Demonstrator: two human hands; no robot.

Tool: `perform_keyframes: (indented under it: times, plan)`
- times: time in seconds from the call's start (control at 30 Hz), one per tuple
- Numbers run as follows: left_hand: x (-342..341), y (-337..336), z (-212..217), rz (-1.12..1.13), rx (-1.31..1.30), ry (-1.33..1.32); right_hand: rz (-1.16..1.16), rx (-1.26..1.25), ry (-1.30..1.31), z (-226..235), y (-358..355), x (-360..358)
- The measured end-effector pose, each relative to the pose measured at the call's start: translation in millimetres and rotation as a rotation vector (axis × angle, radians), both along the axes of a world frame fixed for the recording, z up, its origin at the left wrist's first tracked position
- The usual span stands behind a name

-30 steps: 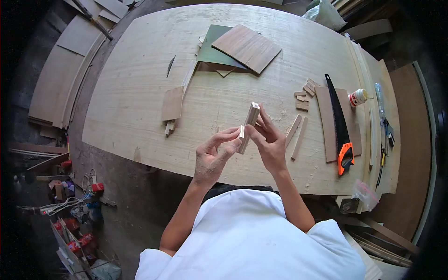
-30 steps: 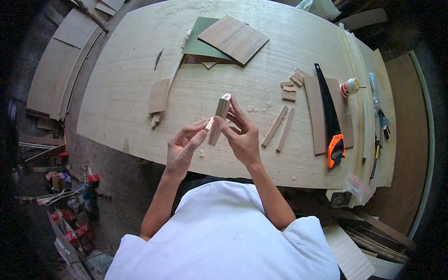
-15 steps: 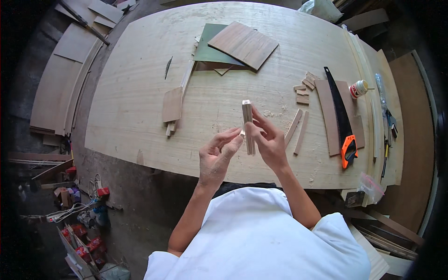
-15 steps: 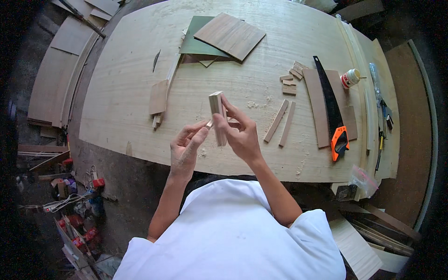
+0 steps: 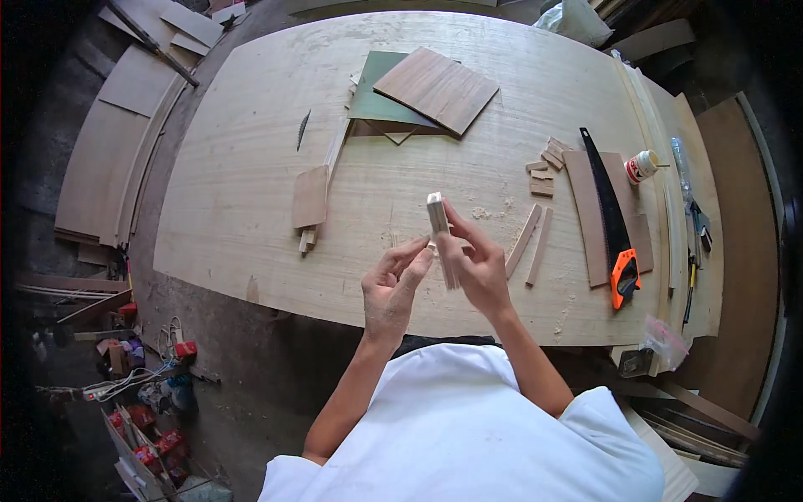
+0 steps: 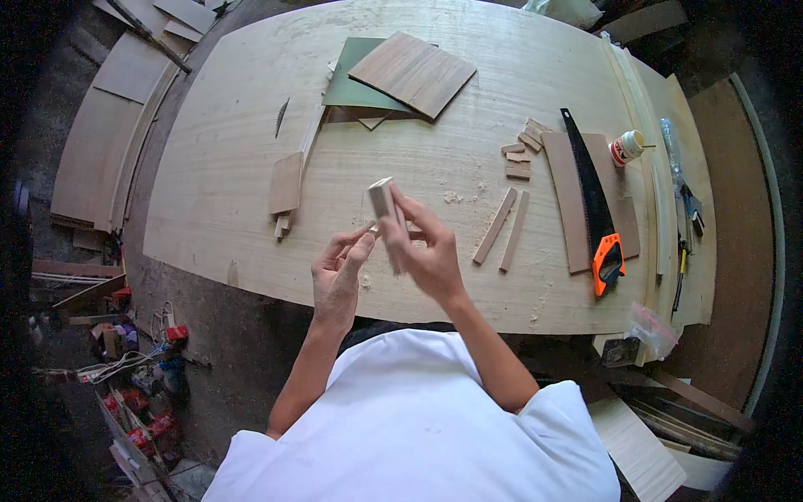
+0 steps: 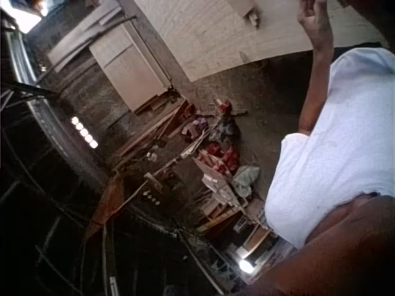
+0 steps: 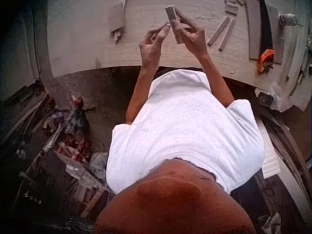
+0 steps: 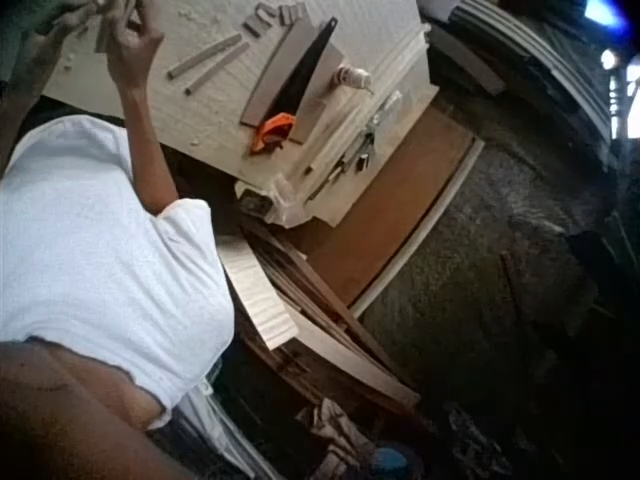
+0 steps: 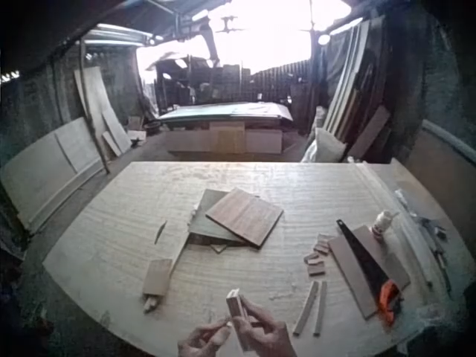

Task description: Fitting together small wooden pieces and blocks on a workbench to check their alignment.

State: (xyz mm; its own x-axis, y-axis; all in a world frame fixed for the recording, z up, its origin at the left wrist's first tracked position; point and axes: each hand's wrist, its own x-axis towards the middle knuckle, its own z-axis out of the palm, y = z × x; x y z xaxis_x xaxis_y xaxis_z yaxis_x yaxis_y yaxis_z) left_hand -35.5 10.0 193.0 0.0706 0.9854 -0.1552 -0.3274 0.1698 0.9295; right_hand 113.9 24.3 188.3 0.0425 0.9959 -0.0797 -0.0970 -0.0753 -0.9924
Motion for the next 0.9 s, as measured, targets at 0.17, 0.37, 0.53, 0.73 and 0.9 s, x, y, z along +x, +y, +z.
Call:
perform_keyframes:
  times: [0.17, 0.37, 0.53, 0.73, 0.9]
  plan:
    - [-0.5, 12.4, -2.7, 0.024, -0.07, -0.021, -0.028, 0.295, -0.057, -0.4, 0.7, -6.0]
    - [-2.1, 1.3, -1.7, 0.002, 0.001, -0.018, 0.014, 0.048, 0.049, -1.6, -0.5, -3.2]
    - [-0.8, 1.6, 3.1, 0.011, -0.034, 0.004, 0.024, 0.026, 0.003, -1.6, 3.9, 1.0]
    - [-2.8, -0.4, 3.4, 0.046, -0.076, 0.03, -0.022, 0.207, 0.013, 4.6, -5.6, -9.5]
    - [-5.5, 2.2, -3.2, 0.042, -0.012, 0.015, 0.028, 0.031, 0.049, 5.1, -5.6, -9.8]
